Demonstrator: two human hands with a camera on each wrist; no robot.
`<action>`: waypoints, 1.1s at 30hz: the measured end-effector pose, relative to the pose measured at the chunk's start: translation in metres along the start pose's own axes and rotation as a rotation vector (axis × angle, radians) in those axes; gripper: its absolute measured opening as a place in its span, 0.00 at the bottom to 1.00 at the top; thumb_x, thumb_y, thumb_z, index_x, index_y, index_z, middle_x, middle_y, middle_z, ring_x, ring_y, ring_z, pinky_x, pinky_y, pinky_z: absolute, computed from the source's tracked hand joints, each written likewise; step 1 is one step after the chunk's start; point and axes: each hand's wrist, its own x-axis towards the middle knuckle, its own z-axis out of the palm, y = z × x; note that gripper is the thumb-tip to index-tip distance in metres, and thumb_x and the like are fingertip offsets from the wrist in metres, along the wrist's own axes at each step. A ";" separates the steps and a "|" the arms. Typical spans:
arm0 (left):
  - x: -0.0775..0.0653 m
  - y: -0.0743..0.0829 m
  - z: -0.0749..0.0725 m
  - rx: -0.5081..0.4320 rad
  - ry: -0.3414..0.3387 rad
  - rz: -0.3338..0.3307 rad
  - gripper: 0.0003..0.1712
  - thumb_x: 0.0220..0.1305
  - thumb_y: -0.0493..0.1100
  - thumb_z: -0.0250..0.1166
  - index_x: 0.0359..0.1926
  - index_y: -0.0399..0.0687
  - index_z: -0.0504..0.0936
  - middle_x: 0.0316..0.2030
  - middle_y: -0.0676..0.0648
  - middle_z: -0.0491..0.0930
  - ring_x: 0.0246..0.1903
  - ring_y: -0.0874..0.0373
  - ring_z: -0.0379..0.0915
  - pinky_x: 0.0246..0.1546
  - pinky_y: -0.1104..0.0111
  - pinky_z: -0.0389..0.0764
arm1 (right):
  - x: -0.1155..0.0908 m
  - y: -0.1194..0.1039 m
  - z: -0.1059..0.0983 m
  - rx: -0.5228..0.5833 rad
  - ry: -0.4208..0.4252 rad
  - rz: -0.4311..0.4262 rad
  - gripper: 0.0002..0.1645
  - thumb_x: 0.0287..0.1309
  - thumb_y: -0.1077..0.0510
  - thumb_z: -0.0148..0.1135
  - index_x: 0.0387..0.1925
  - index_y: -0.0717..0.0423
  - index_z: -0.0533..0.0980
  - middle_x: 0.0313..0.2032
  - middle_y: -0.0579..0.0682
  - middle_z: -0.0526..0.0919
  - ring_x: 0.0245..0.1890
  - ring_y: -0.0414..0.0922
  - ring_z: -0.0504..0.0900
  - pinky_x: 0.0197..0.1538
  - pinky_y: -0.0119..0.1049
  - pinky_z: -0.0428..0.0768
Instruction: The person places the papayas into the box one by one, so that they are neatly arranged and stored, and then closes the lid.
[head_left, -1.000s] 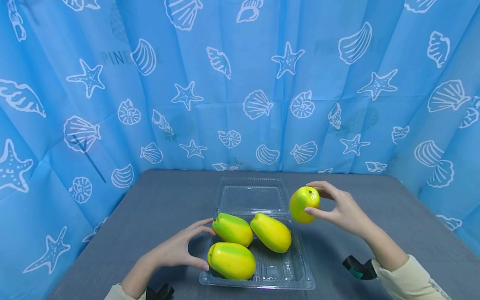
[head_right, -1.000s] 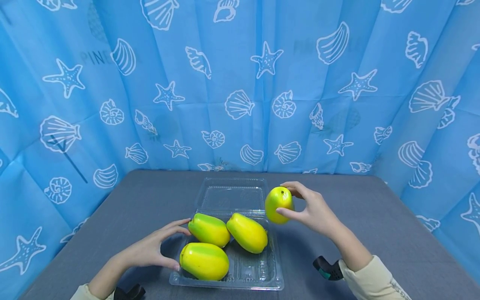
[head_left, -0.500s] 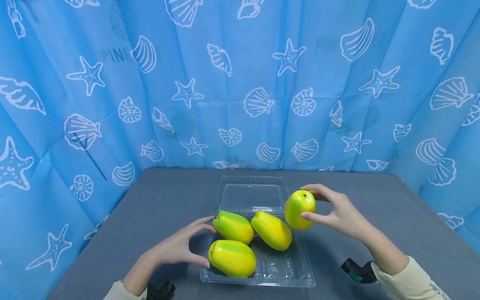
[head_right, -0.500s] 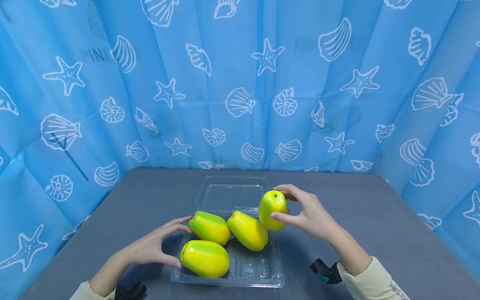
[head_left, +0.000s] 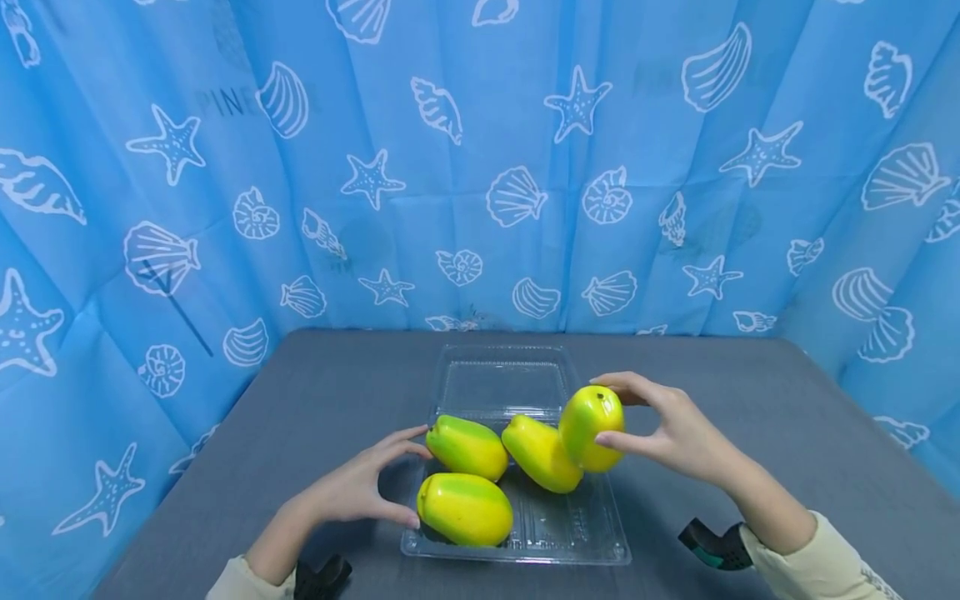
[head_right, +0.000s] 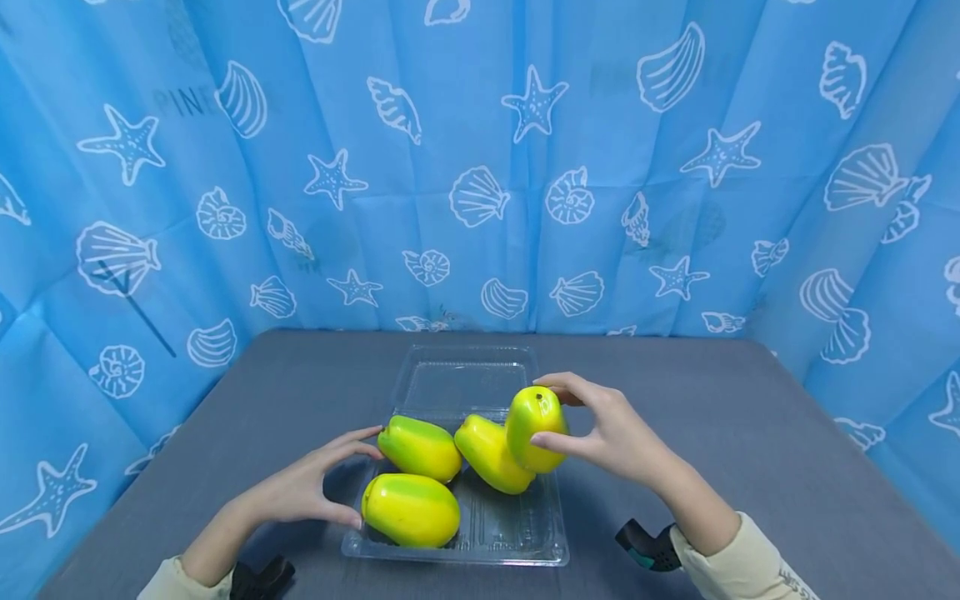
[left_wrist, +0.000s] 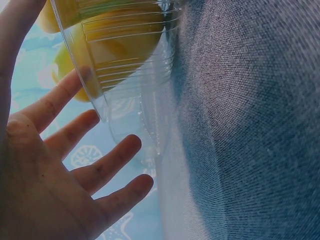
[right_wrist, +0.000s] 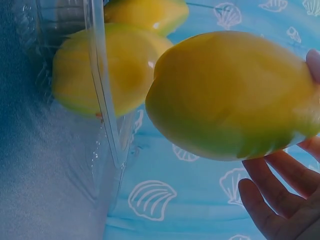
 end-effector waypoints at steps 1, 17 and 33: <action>0.000 0.000 0.000 0.000 0.001 0.000 0.36 0.50 0.55 0.71 0.60 0.56 0.69 0.72 0.45 0.49 0.70 0.37 0.45 0.59 0.33 0.55 | 0.000 0.000 0.000 0.002 -0.001 -0.002 0.30 0.46 0.55 0.72 0.53 0.50 0.73 0.47 0.45 0.82 0.42 0.32 0.78 0.44 0.33 0.81; 0.000 0.002 -0.002 0.005 0.013 0.007 0.36 0.50 0.54 0.71 0.59 0.57 0.69 0.72 0.45 0.49 0.70 0.37 0.45 0.59 0.32 0.55 | -0.003 -0.009 0.007 0.040 -0.072 -0.017 0.29 0.47 0.53 0.71 0.53 0.50 0.73 0.47 0.44 0.82 0.40 0.31 0.77 0.42 0.32 0.80; -0.001 0.004 -0.002 0.023 0.022 -0.001 0.36 0.49 0.54 0.71 0.59 0.55 0.70 0.72 0.45 0.50 0.70 0.36 0.45 0.59 0.32 0.56 | -0.007 -0.016 0.019 0.109 -0.179 -0.016 0.28 0.49 0.50 0.69 0.53 0.50 0.73 0.47 0.43 0.82 0.41 0.30 0.77 0.43 0.30 0.80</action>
